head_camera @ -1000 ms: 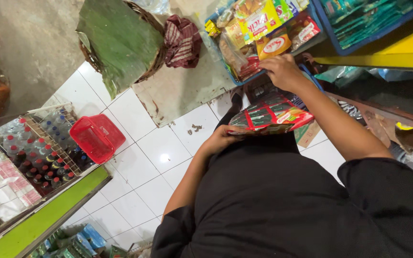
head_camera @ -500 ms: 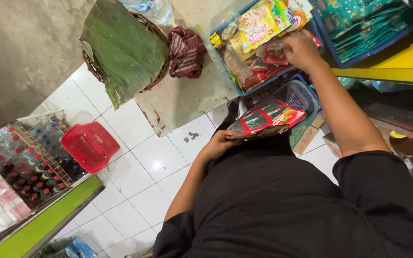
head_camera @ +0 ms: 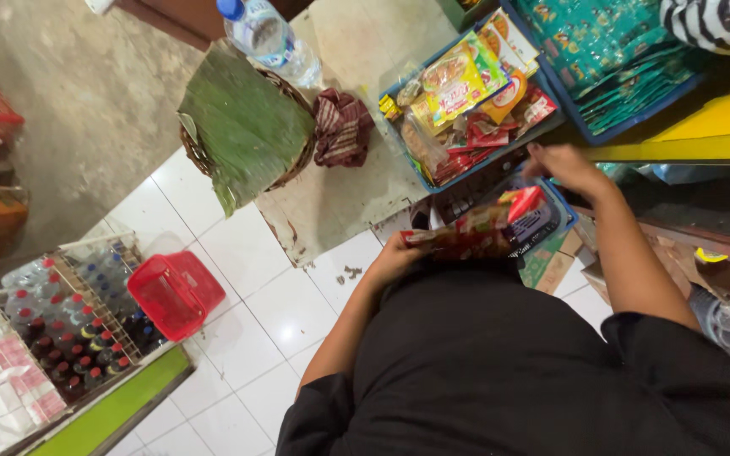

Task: The person stands in a small shop and unpacks a large plastic-wrapped bundle of red snack packets. They tear open the outer packaging and separate the individual packets, placing them onto a nearby shelf. The task involves repetitive tearing and placing motions.

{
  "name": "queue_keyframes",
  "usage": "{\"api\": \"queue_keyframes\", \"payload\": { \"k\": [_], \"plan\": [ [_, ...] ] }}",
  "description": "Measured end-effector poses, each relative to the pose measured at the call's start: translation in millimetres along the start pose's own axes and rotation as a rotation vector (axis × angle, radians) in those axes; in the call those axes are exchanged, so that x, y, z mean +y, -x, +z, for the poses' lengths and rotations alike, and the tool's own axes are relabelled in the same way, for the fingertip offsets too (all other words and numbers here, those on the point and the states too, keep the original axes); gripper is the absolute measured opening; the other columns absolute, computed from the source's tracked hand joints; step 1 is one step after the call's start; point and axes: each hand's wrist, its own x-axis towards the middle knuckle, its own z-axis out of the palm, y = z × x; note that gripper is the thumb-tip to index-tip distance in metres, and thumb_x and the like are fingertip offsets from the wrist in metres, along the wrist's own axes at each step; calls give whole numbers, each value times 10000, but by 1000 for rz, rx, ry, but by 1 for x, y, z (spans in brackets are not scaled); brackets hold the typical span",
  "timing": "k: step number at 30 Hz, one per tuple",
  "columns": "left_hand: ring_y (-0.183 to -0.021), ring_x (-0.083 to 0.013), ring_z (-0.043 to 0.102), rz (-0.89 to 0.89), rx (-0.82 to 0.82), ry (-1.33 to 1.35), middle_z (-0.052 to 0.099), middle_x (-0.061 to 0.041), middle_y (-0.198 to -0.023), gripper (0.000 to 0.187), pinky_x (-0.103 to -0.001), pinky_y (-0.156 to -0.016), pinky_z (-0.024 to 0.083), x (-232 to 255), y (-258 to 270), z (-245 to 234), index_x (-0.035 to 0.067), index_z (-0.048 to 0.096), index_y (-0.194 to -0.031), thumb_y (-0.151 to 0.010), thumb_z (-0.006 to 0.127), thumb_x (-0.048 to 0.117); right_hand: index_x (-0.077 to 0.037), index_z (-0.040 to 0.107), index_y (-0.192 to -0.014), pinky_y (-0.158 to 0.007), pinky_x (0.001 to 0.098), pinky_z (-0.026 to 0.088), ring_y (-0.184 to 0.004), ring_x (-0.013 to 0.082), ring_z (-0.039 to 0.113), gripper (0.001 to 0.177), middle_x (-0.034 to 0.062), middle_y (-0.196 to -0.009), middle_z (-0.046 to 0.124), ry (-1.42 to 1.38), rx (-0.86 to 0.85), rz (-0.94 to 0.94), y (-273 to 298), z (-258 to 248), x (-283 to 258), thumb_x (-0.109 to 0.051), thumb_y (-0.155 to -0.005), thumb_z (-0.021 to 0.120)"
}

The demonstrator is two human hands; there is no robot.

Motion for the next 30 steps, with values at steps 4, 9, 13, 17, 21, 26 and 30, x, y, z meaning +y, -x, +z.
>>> {"api": "queue_keyframes", "payload": {
  "k": [4, 9, 13, 17, 21, 26, 30],
  "plan": [
    [-1130, -168, 668, 88, 70, 214, 714, -60, -1235, 428, -336, -984, 536, 21, -10, 6, 16, 625, -1350, -924, 647, -22, 7, 748, -1101, -901, 293, 479, -964, 108, 646, 668, 57, -1039, 752, -71, -56, 113, 39, 4, 24, -547, -1085, 376],
    [-1141, -225, 686, 78, 206, 478, 705, -102, -1259, 352, -400, -972, 554, 38, -16, 13, 4, 614, -1339, -1008, 669, 112, 23, 681, -1136, -826, 306, 489, -910, 102, 609, 420, 33, -1025, 705, -583, 68, -165, 62, 7, 36, -357, -1155, 503],
    [-1110, -231, 688, 115, 237, 486, 701, -97, -1231, 343, -419, -951, 556, 43, -19, 29, 26, 617, -1312, -995, 671, 146, 10, 698, -1189, -868, 266, 497, -947, 81, 628, 275, 24, -1078, 724, -567, 143, -338, 71, 7, 77, -227, -1100, 589],
    [-1144, -223, 677, 175, 200, 478, 698, -93, -1254, 337, -411, -993, 536, 50, -10, 43, 19, 616, -1324, -1010, 655, 135, 1, 697, -1231, -924, 246, 510, -997, 79, 656, 232, 24, -1131, 738, -654, 201, -434, 74, 11, 121, -130, -1043, 661],
    [-1168, -212, 666, 213, 213, 459, 693, -88, -1273, 332, -405, -1016, 524, 46, -1, 60, 13, 619, -1333, -1020, 645, 123, -18, 691, -1284, -824, 278, 482, -940, 97, 638, 322, 30, -1120, 734, -664, 213, -403, 82, 9, 151, -107, -977, 725],
    [-1163, -202, 662, 231, 218, 532, 689, -75, -1270, 320, -401, -1018, 529, 26, 4, 91, 27, 615, -1326, -1013, 651, 82, -30, 652, -1229, -954, 301, 521, -1053, 111, 674, 416, 34, -1148, 726, -425, 160, -504, 95, 14, 168, -49, -835, 782],
    [-1112, -190, 681, 230, 209, 479, 708, -68, -1212, 304, -390, -971, 551, 15, 9, 103, 32, 644, -1286, -984, 662, 63, -11, 676, -1181, -963, 294, 516, -1065, 131, 678, 349, 53, -1146, 733, -260, 256, -614, 109, 20, 183, -18, -844, 764]
  ]
}}
